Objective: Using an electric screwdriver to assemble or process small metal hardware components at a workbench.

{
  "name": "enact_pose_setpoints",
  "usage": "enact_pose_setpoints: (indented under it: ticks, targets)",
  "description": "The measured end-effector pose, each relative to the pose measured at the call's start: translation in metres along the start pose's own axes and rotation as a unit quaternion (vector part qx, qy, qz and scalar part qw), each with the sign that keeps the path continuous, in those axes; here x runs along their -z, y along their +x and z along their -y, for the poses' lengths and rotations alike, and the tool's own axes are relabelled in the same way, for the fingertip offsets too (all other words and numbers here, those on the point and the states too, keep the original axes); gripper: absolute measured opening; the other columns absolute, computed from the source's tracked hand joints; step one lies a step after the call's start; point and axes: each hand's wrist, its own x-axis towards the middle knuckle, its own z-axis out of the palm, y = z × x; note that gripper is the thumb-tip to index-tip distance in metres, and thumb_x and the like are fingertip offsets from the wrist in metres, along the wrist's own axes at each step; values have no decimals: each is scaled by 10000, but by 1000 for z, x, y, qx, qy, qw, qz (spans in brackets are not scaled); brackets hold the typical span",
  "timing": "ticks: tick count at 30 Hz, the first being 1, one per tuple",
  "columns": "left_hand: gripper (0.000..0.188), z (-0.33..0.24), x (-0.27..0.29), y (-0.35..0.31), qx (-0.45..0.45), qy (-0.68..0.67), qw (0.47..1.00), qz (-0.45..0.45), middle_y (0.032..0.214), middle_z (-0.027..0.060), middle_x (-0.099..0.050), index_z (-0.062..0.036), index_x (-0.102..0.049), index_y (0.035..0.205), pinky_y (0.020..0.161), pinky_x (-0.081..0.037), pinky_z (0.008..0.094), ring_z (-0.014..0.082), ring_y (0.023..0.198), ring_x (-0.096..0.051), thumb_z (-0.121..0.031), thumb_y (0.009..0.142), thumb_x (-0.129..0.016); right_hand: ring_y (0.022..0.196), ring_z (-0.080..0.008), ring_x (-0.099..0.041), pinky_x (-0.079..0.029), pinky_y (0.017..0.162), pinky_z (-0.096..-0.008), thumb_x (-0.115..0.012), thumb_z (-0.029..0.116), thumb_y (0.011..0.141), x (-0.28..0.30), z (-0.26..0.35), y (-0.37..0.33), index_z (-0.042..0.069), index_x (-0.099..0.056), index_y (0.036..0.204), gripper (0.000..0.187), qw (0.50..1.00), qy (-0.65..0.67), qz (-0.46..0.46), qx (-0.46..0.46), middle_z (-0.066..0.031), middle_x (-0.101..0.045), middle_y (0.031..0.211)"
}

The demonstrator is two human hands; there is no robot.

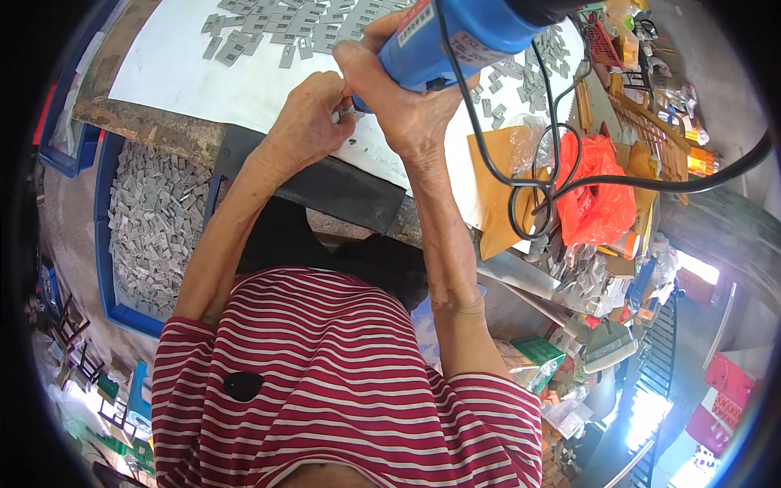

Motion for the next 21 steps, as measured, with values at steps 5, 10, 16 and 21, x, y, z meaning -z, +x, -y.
enact_pose_setpoints:
  ticks: [5,10,16,21]
  targets:
    - [82,3,-2,0,5,3,1000,4,770,161,-540,24,-538,701,740,-464,391,316,813,-538,-34,661,-580,485,-196,-538,-461,495,-307,-556,-64,698,4,0,2,-46,-465,851,179,994,-107,23,11,-119,-514,572]
    - [76,3,-2,1,1,-1,1000,11,767,169,-540,26,-532,678,738,-463,398,326,811,-537,-34,659,-573,516,-114,-593,-485,484,-220,-702,37,629,4,-5,2,21,-587,751,168,999,-39,-24,-13,-38,-588,617]
    - [63,6,0,1,-8,-15,1000,11,750,171,-537,22,-529,664,726,-463,405,331,792,-540,-24,656,-571,478,-199,-534,-454,480,-308,-543,-82,687,0,2,1,-46,-470,854,186,998,-68,14,-12,-114,-509,574]
    - [84,7,-3,-1,-14,-31,999,-2,754,149,-525,-1,-523,687,721,-456,395,317,804,-529,-25,649,-594,525,-124,-585,-475,482,-231,-712,13,621,10,-3,3,11,-569,793,224,998,23,35,-55,-60,-582,637]
